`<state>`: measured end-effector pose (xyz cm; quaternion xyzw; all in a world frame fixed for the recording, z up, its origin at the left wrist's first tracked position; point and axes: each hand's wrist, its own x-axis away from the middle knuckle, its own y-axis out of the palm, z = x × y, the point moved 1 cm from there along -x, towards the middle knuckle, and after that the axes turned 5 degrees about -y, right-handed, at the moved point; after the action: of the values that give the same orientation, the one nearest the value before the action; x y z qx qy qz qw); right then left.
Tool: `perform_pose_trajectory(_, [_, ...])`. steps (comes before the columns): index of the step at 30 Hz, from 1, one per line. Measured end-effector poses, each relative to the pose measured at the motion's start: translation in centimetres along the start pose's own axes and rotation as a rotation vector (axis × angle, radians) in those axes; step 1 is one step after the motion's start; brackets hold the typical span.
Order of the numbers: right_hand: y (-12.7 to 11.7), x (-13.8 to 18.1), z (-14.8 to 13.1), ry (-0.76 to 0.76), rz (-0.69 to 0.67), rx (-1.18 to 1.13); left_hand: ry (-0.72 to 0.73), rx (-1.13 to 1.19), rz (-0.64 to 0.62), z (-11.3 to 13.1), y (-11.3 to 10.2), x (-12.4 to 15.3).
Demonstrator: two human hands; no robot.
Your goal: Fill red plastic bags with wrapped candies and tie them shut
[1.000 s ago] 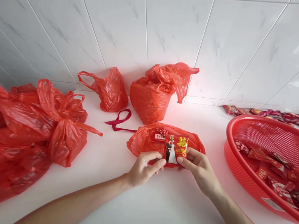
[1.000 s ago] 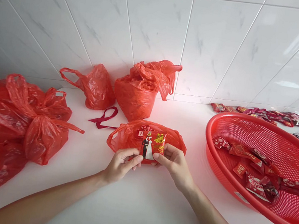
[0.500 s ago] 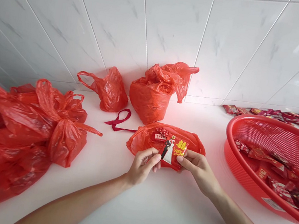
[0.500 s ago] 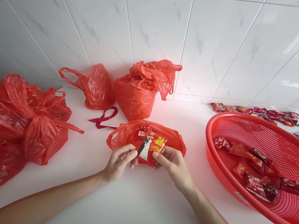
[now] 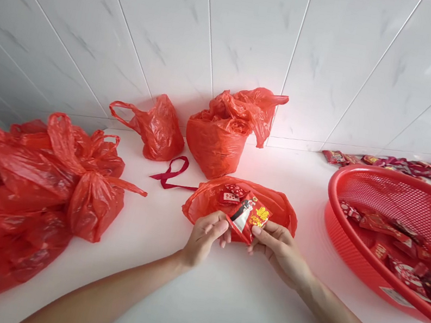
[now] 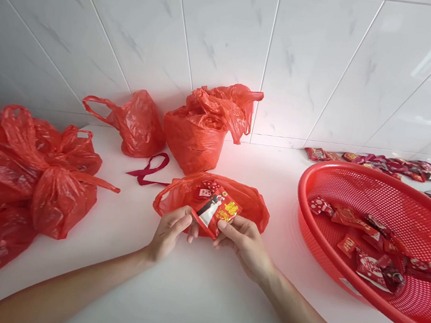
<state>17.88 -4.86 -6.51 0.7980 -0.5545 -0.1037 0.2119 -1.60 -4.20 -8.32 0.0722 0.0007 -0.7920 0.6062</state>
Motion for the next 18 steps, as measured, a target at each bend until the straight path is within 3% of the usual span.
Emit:
perform_pose_trajectory(7, [0.63, 0.44, -0.28, -0.096, -0.1, 0.225, -0.066, -0.064, 0.044, 0.51, 0.39, -0.04])
perform_pose_trajectory(18, [0.27, 0.39, -0.44, -0.094, -0.03, 0.247, -0.077, -0.118, 0.021, 0.37, 0.28, 0.12])
